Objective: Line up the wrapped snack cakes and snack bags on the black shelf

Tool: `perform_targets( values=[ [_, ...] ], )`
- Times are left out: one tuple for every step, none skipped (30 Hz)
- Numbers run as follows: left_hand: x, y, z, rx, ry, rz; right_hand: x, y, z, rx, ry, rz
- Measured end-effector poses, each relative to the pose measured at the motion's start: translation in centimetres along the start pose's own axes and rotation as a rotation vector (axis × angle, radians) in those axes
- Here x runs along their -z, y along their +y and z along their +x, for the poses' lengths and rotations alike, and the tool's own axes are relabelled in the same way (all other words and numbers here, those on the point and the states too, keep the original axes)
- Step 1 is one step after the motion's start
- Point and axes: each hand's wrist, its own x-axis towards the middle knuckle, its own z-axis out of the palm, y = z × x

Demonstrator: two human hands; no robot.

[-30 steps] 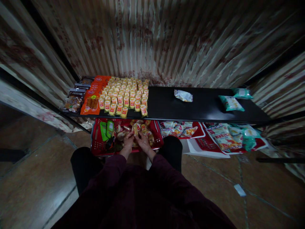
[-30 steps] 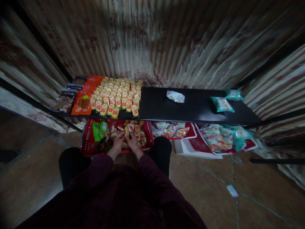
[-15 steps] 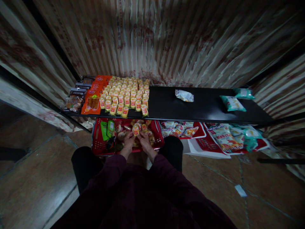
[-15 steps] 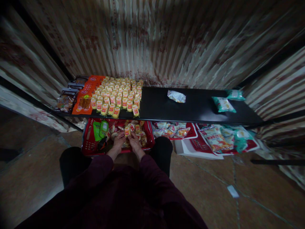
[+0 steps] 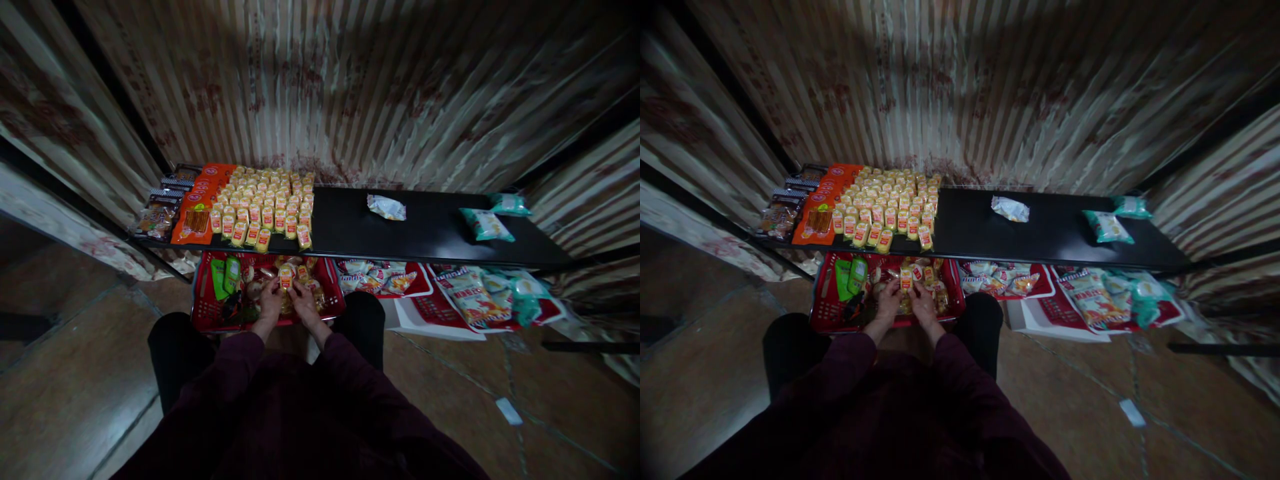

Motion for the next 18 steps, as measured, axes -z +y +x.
perform_targets(
  values=[
    [0.0,0.2,0.0,-0.026,0.004,0.026,0.0,0.0,0.2,0.013,0.004,-0.019],
    [0.0,0.5,0.0,-0.054,0.012,0.056,-0.1,-0.1,0.4,0.025,0.011,-0.037],
    [0.0,0.7,-0.1,-0.083,0.025,0.087,-0.1,-0.2,0.5,0.037,0.024,-0.058],
    [0.0,1.0,-0.1,-0.112,0.042,0.114,-0.2,-0.3,0.7,0.049,0.041,-0.079],
    [0.0,1.3,-0.1,-0.139,0.058,0.133,-0.3,-0.6,0.8,0.063,0.059,-0.1],
    [-0.1,1.6,-0.1,-0.162,0.071,0.144,-0.4,-0.8,0.9,0.078,0.076,-0.12],
    [-0.1,1.9,-0.1,-0.183,0.082,0.148,-0.5,-1.2,1.0,0.092,0.093,-0.139],
    [-0.1,2.3,-0.2,-0.201,0.09,0.148,-0.5,-1.5,1.1,0.107,0.104,-0.157],
    [-0.1,2.7,-0.2,-0.219,0.098,0.147,-0.6,-1.9,1.1,0.122,0.113,-0.174],
    [-0.1,3.2,-0.3,-0.238,0.106,0.149,-0.7,-2.4,1.2,0.138,0.119,-0.188],
    [-0.1,3.6,-0.4,-0.256,0.113,0.155,-0.8,-2.8,1.3,0.155,0.123,-0.201],
    [-0.1,4.2,-0.4,-0.273,0.12,0.165,-0.9,-3.3,1.4,0.171,0.126,-0.212],
    [-0.1,4.7,-0.4,-0.29,0.125,0.18,-0.9,-3.8,1.5,0.19,0.129,-0.22],
    [-0.1,5.1,-0.4,-0.308,0.129,0.199,-1.0,-4.3,1.7,0.208,0.133,-0.223],
    [-0.1,5.6,-0.3,-0.326,0.133,0.219,-1.1,-4.9,1.9,0.223,0.136,-0.224],
    [-0.2,6.0,-0.1,-0.344,0.135,0.238,-1.2,-5.5,2.0,0.237,0.14,-0.223],
    [-0.2,6.4,0.1,-0.361,0.137,0.254,-1.3,-6.0,2.2,0.248,0.143,-0.222],
    [-0.2,6.7,0.3,-0.377,0.136,0.269,-1.4,-6.6,2.4,0.255,0.146,-0.224]
  ],
)
